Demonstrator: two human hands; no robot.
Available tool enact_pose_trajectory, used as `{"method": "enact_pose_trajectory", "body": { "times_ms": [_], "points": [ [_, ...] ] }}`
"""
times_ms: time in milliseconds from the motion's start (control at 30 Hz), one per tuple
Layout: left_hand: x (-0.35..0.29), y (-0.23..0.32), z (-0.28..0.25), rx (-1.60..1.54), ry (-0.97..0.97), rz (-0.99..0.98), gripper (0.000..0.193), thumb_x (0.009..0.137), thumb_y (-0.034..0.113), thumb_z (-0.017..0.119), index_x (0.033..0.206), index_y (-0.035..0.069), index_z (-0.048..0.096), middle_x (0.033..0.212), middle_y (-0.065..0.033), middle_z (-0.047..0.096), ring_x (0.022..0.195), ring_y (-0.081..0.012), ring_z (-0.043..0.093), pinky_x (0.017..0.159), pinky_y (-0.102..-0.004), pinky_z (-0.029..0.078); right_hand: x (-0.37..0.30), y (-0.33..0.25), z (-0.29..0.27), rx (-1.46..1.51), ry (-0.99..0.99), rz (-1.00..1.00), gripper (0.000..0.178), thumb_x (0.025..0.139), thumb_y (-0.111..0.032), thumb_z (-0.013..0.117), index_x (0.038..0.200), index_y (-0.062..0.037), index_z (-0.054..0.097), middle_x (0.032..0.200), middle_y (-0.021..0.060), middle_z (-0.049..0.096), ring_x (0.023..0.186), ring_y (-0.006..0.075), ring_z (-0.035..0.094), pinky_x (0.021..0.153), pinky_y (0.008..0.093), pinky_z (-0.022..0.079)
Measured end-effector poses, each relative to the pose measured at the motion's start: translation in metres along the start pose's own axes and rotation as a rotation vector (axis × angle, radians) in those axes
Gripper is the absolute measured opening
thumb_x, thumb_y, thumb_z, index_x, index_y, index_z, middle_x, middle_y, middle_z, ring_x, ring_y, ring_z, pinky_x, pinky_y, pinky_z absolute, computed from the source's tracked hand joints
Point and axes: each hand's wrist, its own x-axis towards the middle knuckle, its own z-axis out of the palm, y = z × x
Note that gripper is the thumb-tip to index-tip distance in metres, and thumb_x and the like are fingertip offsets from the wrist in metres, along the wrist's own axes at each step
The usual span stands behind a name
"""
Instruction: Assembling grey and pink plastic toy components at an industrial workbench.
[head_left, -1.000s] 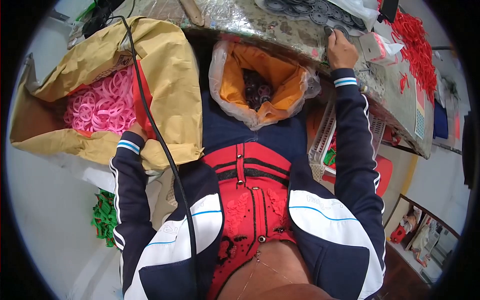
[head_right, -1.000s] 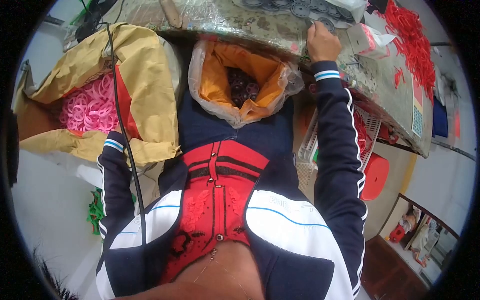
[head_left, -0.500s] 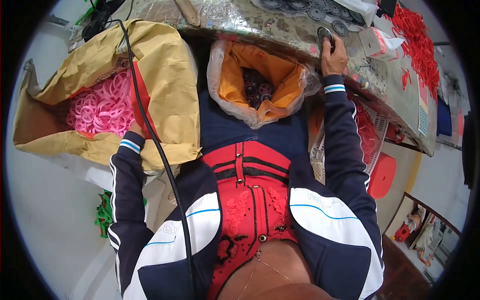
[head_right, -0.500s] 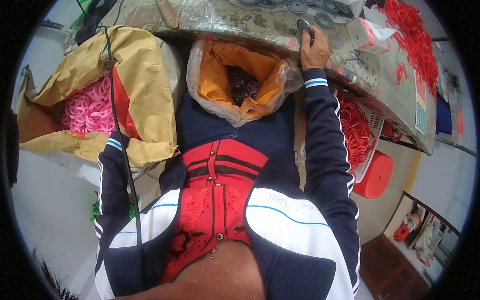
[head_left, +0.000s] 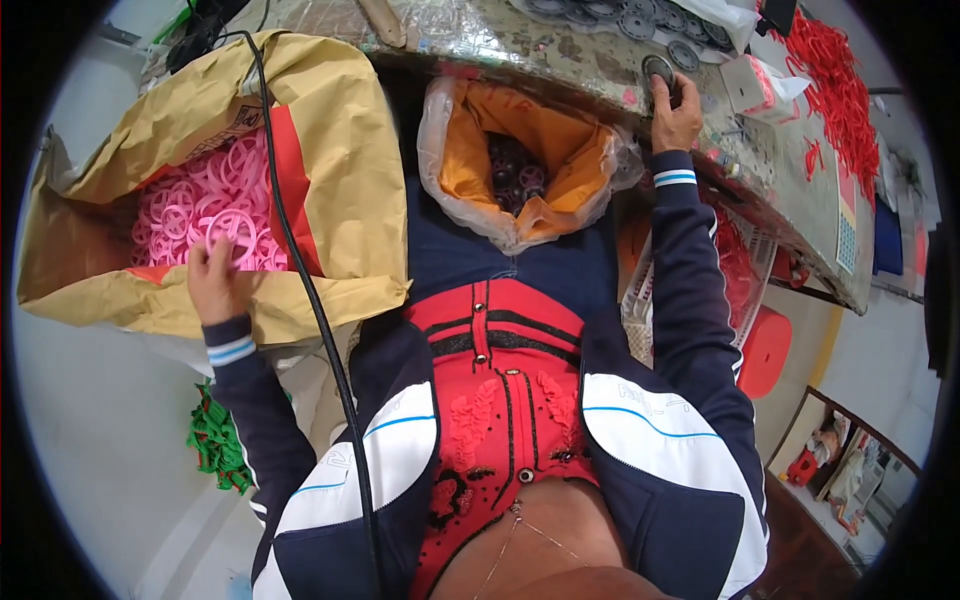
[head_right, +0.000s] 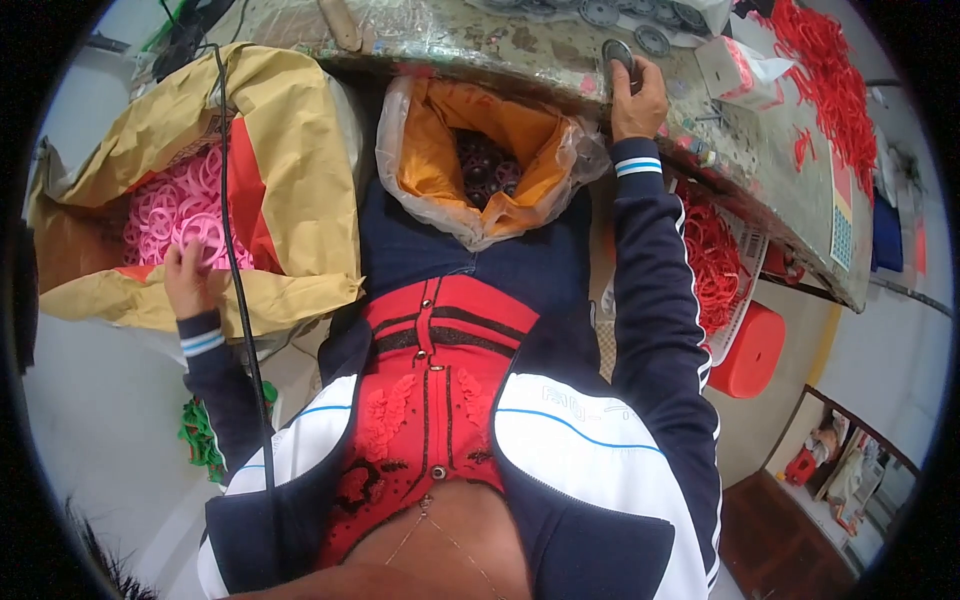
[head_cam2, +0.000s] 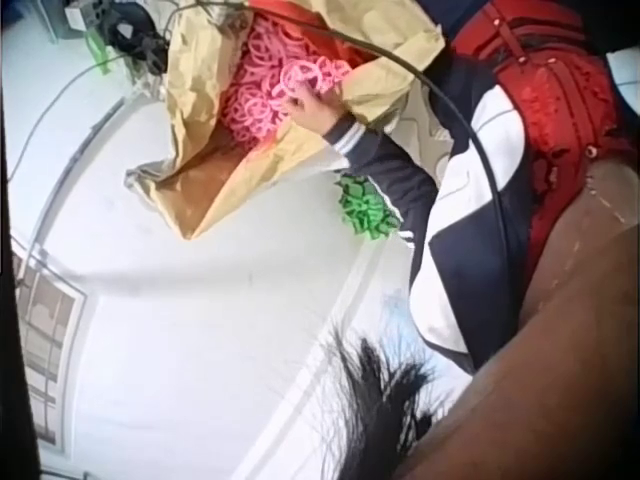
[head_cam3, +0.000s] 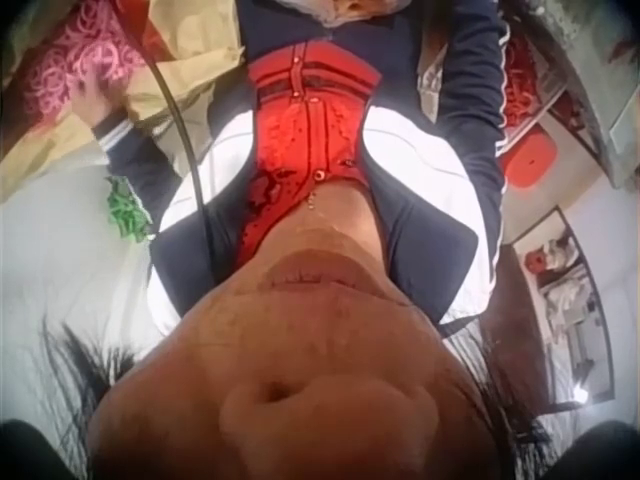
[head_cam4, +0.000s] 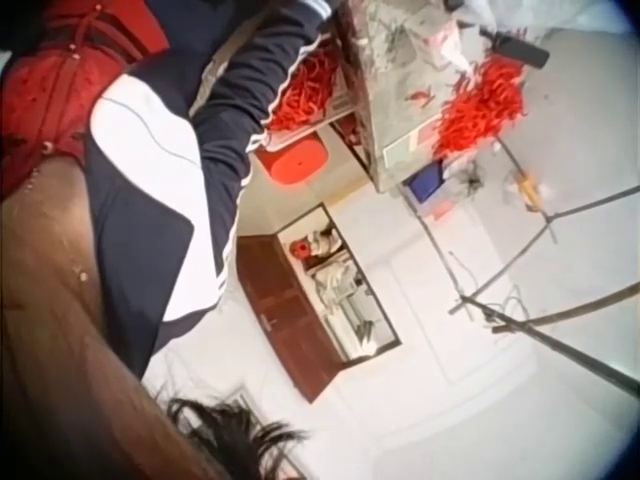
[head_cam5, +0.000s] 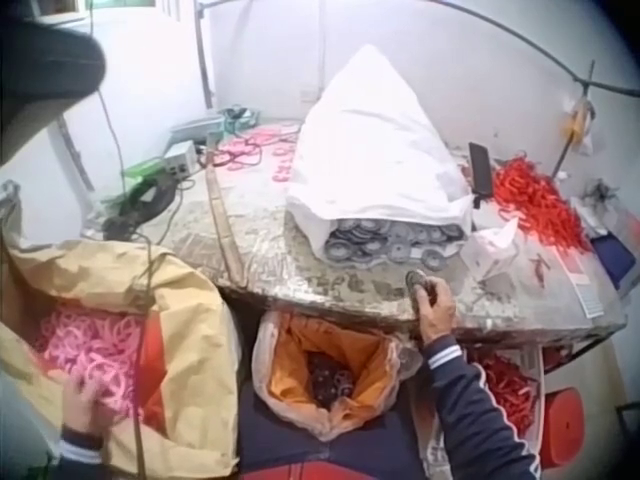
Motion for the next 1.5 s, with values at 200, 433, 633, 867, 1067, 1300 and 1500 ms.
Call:
{"method": "enact_pose_trajectory", "body": {
  "times_ms": [200,433,633,867,1067,1300,1500],
  "points": [
    [-0.085,-0.006,-0.019,-0.537,-0.921,-0.561,0.036,0.079,0.018,0.063,0.106,0.002,0.045,0.089,-0.0098,0.059,0.088,-0.0219,0.059,0.082,-0.0326,0.047,-0.005,-0.005,0.001,0.117,0.024,0.092,0.031,0.080,-0.019,0.066,0.104,-0.0016,0.056,0.084,0.0064,0.060,0.074,0.0125,0.056,0.068,0.0257,0.045],
    [-0.134,0.002,0.138,-0.696,-0.840,-0.659,0.024,0.092,0.020,0.046,0.108,0.002,0.046,0.094,-0.0053,0.054,0.084,-0.0116,0.054,0.071,-0.0233,0.043,-0.030,-0.052,-0.009,0.536,-0.101,0.221,0.032,0.085,-0.013,0.060,0.114,-0.0009,0.052,0.092,0.0016,0.057,0.081,0.0080,0.053,0.072,0.0205,0.043],
    [-0.098,0.027,0.254,-0.916,-0.766,-0.550,0.021,0.093,0.022,0.046,0.108,0.007,0.045,0.099,-0.0075,0.055,0.090,-0.0157,0.057,0.072,-0.0303,0.050,-0.083,-0.126,-0.042,0.898,-0.495,0.565,0.036,0.089,-0.013,0.053,0.122,-0.0017,0.046,0.107,0.0034,0.056,0.093,0.0101,0.055,0.081,0.0239,0.044],
    [-0.078,-0.007,0.284,-1.118,-0.918,-0.672,0.023,0.093,0.020,0.045,0.109,0.005,0.049,0.098,-0.0059,0.056,0.083,-0.0152,0.056,0.079,-0.0326,0.048,-0.102,-0.122,-0.046,1.049,-0.458,0.705,0.032,0.090,-0.010,0.051,0.121,-0.0012,0.047,0.113,0.0054,0.056,0.100,0.0131,0.054,0.086,0.0269,0.043],
    [-0.076,0.007,0.287,-1.081,-0.677,-0.828,0.022,0.094,0.022,0.042,0.104,0.004,0.049,0.085,-0.0072,0.056,0.067,-0.0142,0.051,0.066,-0.0305,0.044,-0.100,-0.132,-0.032,1.005,-0.465,0.666,0.033,0.089,-0.009,0.052,0.120,-0.0008,0.048,0.112,0.0061,0.055,0.100,0.0135,0.054,0.086,0.0272,0.044],
    [-0.069,-0.019,0.284,-1.397,-1.099,-0.871,0.019,0.091,0.020,0.044,0.100,0.004,0.051,0.083,-0.0064,0.053,0.067,-0.0136,0.049,0.064,-0.0282,0.042,-0.099,-0.157,-0.025,0.984,-0.596,0.580,0.036,0.086,-0.009,0.056,0.120,-0.0001,0.049,0.110,0.0048,0.055,0.097,0.0121,0.053,0.085,0.0244,0.042],
    [-0.077,0.021,0.272,-1.073,-0.864,-0.835,0.026,0.092,0.024,0.044,0.104,0.003,0.052,0.094,-0.0098,0.057,0.081,-0.0187,0.058,0.070,-0.0328,0.051,-0.096,-0.157,-0.025,0.647,-0.690,0.284,0.035,0.082,-0.009,0.061,0.116,-0.0023,0.054,0.102,0.0012,0.054,0.093,0.0101,0.050,0.083,0.0224,0.039]
  ]
}}
